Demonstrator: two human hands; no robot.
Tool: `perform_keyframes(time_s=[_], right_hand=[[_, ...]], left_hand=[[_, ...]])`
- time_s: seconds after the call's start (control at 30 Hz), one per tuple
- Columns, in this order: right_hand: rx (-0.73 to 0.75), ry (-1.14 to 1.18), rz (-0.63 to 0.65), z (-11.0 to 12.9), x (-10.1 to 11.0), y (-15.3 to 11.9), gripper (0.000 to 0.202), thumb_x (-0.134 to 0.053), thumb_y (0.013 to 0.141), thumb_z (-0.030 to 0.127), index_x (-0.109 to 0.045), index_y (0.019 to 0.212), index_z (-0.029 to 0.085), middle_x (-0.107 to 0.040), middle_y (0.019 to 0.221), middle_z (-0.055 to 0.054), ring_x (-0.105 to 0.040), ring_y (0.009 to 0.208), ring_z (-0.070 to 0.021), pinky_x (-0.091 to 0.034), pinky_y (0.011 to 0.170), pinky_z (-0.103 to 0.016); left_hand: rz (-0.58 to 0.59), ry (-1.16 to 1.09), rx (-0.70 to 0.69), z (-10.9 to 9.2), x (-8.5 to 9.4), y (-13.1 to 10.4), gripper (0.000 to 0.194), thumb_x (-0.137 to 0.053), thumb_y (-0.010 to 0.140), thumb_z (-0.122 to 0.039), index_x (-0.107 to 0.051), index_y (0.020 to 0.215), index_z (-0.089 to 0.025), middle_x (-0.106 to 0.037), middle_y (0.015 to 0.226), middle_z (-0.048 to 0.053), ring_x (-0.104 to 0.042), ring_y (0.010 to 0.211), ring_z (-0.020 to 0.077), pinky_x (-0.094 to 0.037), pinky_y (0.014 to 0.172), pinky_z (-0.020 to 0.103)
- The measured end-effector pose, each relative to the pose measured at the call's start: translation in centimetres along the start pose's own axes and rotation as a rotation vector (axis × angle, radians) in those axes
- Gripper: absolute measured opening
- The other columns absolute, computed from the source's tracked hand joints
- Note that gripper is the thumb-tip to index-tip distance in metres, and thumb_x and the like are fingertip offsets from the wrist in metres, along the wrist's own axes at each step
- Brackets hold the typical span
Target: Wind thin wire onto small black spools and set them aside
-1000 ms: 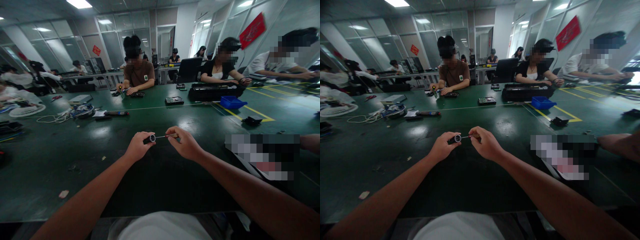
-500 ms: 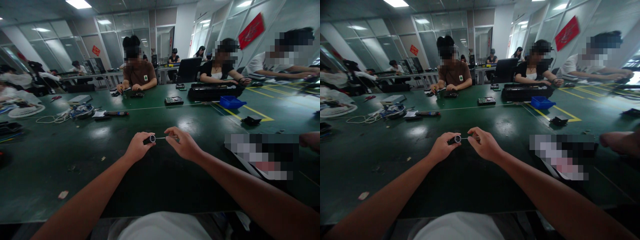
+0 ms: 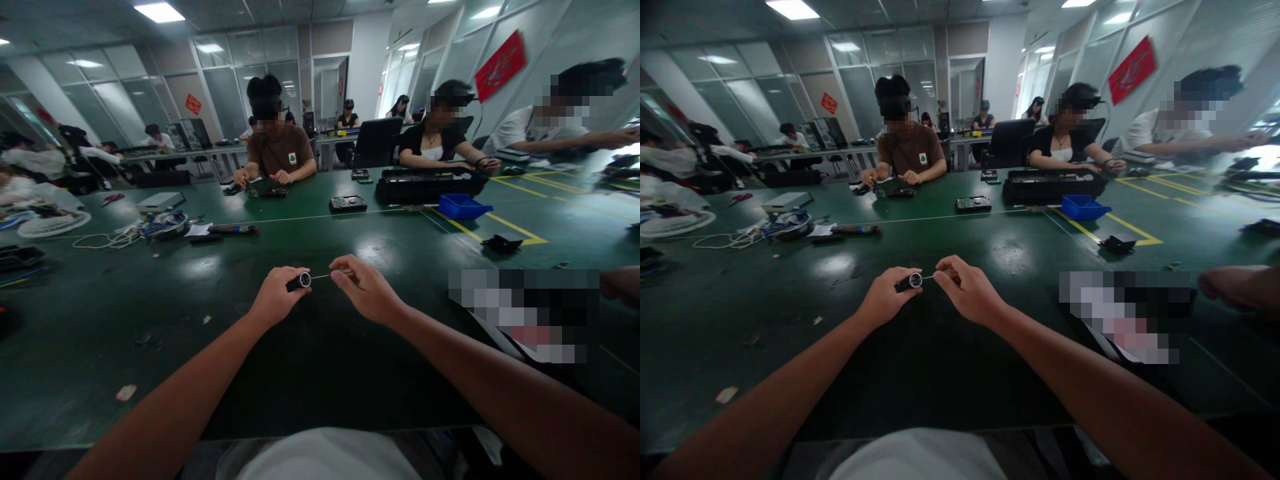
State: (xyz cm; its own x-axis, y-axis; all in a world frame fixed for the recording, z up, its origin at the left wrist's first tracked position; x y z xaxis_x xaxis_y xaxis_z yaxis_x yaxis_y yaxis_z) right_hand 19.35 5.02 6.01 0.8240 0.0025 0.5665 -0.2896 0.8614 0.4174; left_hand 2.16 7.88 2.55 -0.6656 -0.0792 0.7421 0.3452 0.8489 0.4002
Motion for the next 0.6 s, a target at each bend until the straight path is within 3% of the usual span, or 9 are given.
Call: perform_keyframes(time_s=[0.1,0.23,0.37,0.6], right_hand=[[0.001,-0.026,-0.032,0.1,0.4,0.0,0.023,-0.041,0.101,0.031,-0.060,0.109,0.021,-0.067,0.081,-0.002,-0.055,0.062,-0.0145,-0.041,0.059,-0.030],[0.018,0.018,-0.097,-0.1,0.8,0.0,0.023,-0.046,0.096,0.023,-0.053,0.118,0.020,-0.067,0.089,-0.004,-0.062,0.077,-0.0175,-0.046,0.070,-0.032],[-0.004,0.083,-0.114,-0.6,0.8,-0.1,0.021,-0.050,0.094,0.025,-0.053,0.114,0.020,-0.068,0.096,-0.006,-0.064,0.087,-0.0193,-0.048,0.076,-0.033],[-0.046,0.013,-0.048,-0.8,0.4,0.0,0.025,-0.043,0.100,0.037,-0.063,0.102,0.022,-0.065,0.077,-0.001,-0.054,0.061,-0.0149,-0.040,0.058,-0.030]], left_hand=[[0.008,0.003,-0.002,-0.2,0.0,0.0,0.039,-0.076,0.081,-0.024,-0.068,0.119,-0.026,-0.070,0.115,0.002,-0.061,0.106,0.0223,-0.044,0.095,0.040],[0.007,0.008,0.016,-0.4,0.1,0.0,0.039,-0.076,0.081,-0.022,-0.068,0.119,-0.026,-0.070,0.115,0.002,-0.061,0.106,0.0227,-0.044,0.096,0.040],[0.007,0.006,0.013,-0.3,0.1,0.0,0.039,-0.076,0.082,-0.023,-0.067,0.119,-0.027,-0.070,0.115,0.002,-0.060,0.106,0.0224,-0.044,0.095,0.040],[0.005,0.004,0.000,0.1,-0.1,0.0,0.039,-0.076,0.082,-0.026,-0.067,0.120,-0.027,-0.070,0.115,0.001,-0.060,0.105,0.0215,-0.044,0.095,0.040]])
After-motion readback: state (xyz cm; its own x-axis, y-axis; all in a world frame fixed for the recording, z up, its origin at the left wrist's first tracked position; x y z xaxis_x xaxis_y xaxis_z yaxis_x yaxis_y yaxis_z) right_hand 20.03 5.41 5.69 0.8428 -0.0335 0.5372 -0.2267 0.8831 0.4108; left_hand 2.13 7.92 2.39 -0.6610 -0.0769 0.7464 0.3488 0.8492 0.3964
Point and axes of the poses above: each hand's wrist, its own y-axis towards the middle knuckle, its own x-axis out of the back of the hand, z = x × y, the point moved 9 cm from there along y, towards the middle knuckle
